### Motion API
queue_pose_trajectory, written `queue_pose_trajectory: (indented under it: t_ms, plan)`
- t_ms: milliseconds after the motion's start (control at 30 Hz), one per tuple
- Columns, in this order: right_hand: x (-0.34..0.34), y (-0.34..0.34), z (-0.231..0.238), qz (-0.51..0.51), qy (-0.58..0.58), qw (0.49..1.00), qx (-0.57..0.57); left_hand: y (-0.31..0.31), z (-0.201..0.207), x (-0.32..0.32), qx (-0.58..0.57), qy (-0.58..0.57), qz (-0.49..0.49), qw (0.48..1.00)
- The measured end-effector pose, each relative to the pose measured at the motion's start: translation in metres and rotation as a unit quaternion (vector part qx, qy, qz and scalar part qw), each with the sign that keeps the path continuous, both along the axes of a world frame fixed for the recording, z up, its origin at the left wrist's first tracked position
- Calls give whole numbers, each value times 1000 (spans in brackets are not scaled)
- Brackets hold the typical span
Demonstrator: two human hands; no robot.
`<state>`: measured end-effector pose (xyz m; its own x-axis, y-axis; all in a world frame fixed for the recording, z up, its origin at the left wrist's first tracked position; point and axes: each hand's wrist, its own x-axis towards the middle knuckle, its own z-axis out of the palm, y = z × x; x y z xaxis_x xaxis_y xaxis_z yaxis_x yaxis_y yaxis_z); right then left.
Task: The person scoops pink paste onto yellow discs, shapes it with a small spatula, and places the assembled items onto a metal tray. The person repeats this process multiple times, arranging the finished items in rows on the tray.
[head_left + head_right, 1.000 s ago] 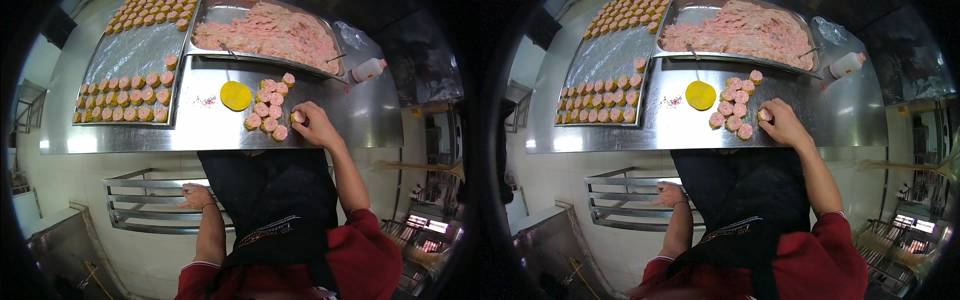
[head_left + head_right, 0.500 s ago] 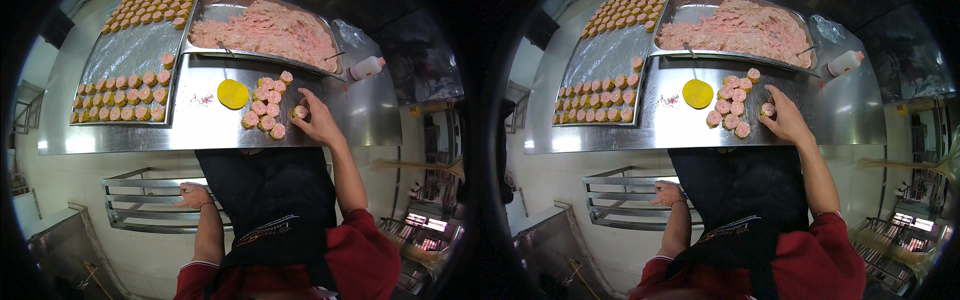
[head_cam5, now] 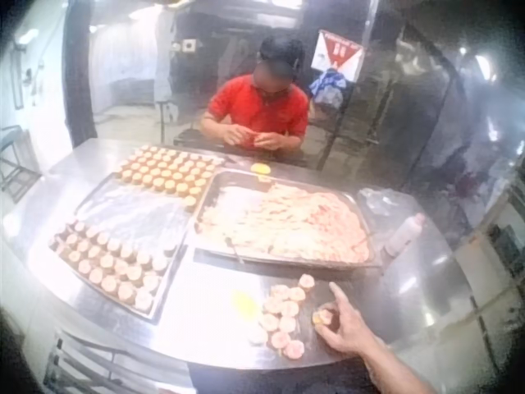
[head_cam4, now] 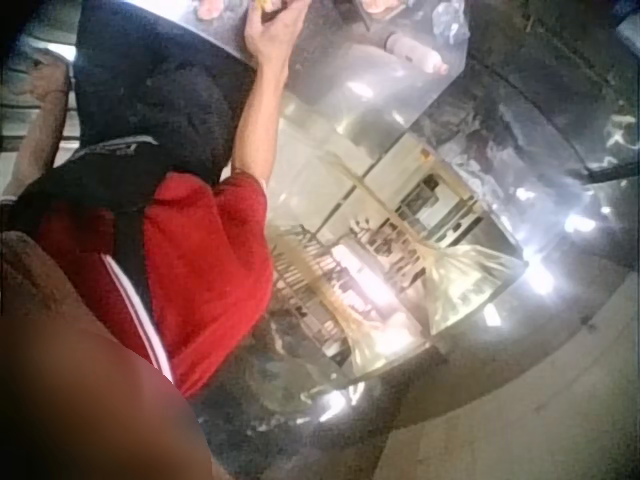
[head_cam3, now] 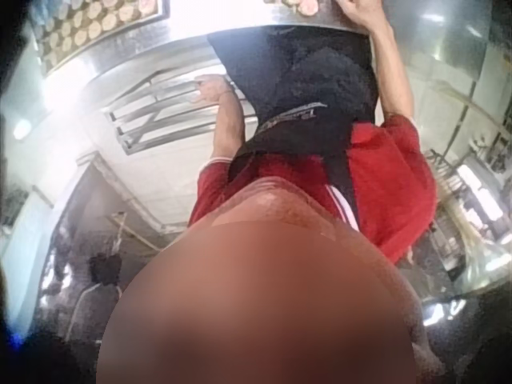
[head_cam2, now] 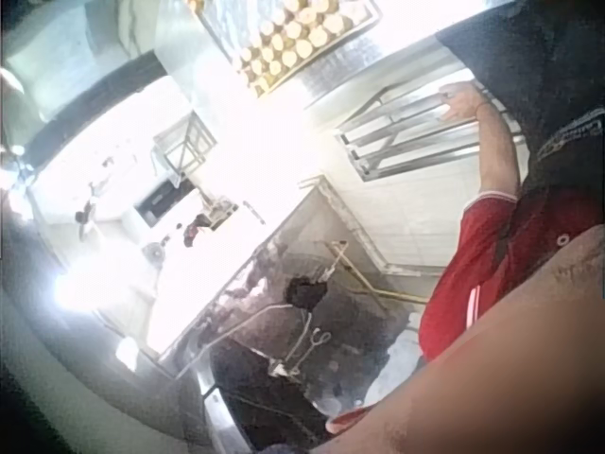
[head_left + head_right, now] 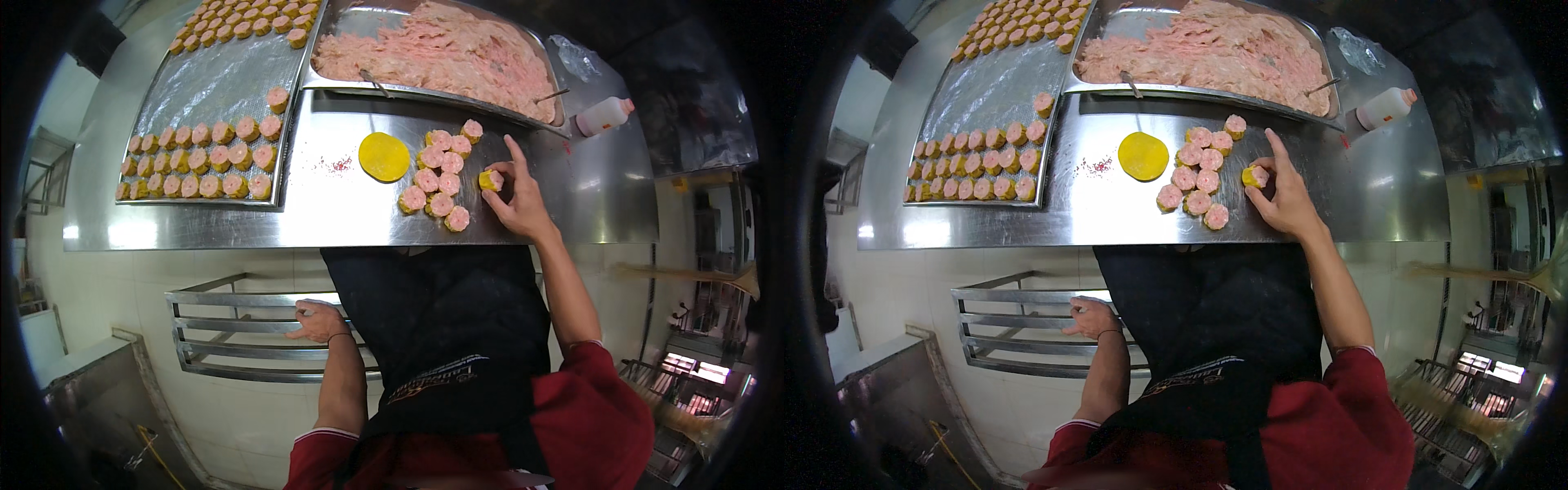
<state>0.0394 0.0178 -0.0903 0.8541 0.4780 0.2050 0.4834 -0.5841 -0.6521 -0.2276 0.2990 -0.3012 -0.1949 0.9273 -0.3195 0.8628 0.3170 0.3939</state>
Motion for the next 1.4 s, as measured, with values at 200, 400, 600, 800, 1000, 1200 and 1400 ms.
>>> queue_pose_trajectory:
  t_ms: [200, 400, 600, 800, 1000, 1200, 1400]
  plan:
    - [-4, -6, 1, -10, 36, 998, -51, 0, -1, 0, -2, 12, 7, 1000]
    - [5, 1, 10, 34, 26, 996, -73, 1, -8, 0, 2, 17, 8, 1000]
    - [-4, 5, 14, -2, -17, 994, -107, 1, -8, -1, 0, 16, 11, 1000]
    - [1, 7, 14, 15, -21, 987, -158, 2, -16, -2, 24, 39, 0, 999]
    - [2, 57, 71, 70, 116, 989, -65, 3, -19, -6, 33, 30, 20, 999]
    - [43, 181, 126, 300, 31, 951, -67, 4, -12, 0, 2, 36, 50, 998]
    - [109, 347, 97, 416, -125, 895, -103, 5, -8, 1, 3, 36, 54, 998]
